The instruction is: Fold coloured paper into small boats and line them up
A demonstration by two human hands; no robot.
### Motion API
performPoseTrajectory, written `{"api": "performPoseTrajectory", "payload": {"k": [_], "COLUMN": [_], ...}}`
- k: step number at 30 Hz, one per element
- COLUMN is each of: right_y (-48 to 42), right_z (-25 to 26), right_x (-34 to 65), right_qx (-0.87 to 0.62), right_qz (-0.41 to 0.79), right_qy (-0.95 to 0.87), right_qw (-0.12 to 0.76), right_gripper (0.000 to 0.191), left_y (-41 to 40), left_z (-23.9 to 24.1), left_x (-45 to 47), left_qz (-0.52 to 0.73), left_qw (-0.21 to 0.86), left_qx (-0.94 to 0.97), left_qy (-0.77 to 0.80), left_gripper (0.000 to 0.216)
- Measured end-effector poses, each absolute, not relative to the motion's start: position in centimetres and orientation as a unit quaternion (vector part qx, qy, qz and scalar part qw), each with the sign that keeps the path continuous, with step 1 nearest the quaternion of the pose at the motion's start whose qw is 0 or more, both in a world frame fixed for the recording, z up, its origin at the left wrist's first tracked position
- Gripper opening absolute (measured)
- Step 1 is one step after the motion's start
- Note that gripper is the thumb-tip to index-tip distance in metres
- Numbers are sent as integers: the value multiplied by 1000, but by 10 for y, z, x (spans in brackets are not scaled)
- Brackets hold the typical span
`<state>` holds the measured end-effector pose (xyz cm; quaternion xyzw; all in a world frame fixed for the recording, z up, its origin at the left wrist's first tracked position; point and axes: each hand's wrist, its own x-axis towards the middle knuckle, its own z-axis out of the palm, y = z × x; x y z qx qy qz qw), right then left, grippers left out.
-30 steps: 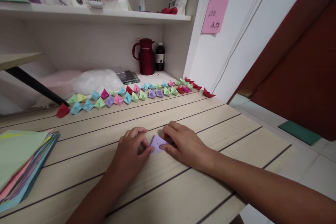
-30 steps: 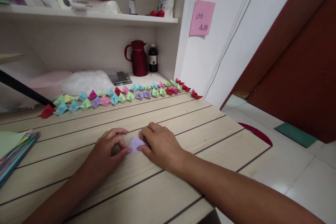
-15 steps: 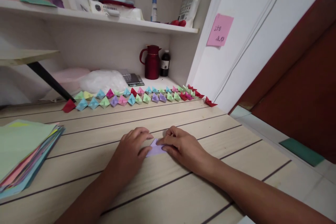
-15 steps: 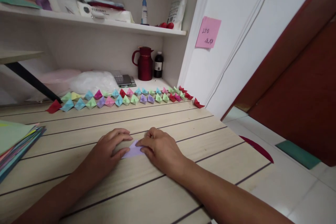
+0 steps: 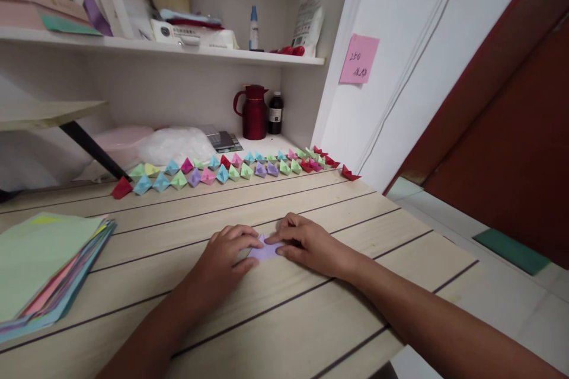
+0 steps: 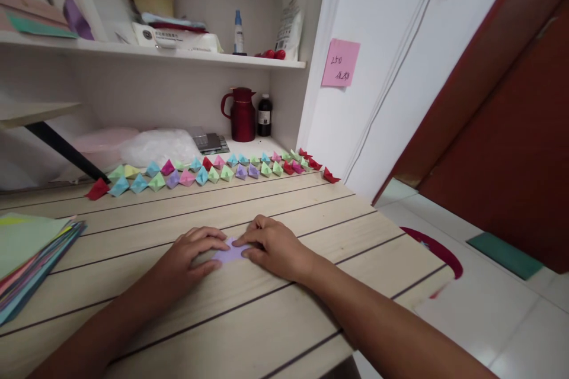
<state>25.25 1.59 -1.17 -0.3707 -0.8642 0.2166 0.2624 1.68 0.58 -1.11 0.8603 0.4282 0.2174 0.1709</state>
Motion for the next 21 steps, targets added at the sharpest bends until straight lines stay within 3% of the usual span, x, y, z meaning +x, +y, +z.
{"api": "performPoseTrajectory", "payload": {"k": [4, 9, 11, 17, 21], "right_y": [14, 7, 4, -1, -1], "right_z": [-9, -5, -5, -2, 7], "right_x": [253, 249, 246, 230, 223], "right_qx": [-372, -372, -376, -393, -403], "right_qz": [211, 158, 127, -5, -28], "right_qy": [-867, -887, -894, -906, -907], "right_qw": [256, 222, 210, 158, 115], "right_gripper": [27, 47, 49, 30, 29], "left_y": [10, 12, 11, 6, 7], "left_z": [-12, -14, -13, -7, -8], "left_x": [12, 9, 9, 14, 13], "left_qz": [215, 237, 246, 253, 264], "left_qw": [193, 122, 115, 105, 104], "left_qx": [860, 873, 866, 853, 844], "left_qy": [421, 409, 419, 443, 455], "left_gripper": [44, 13, 16, 22, 20]}}
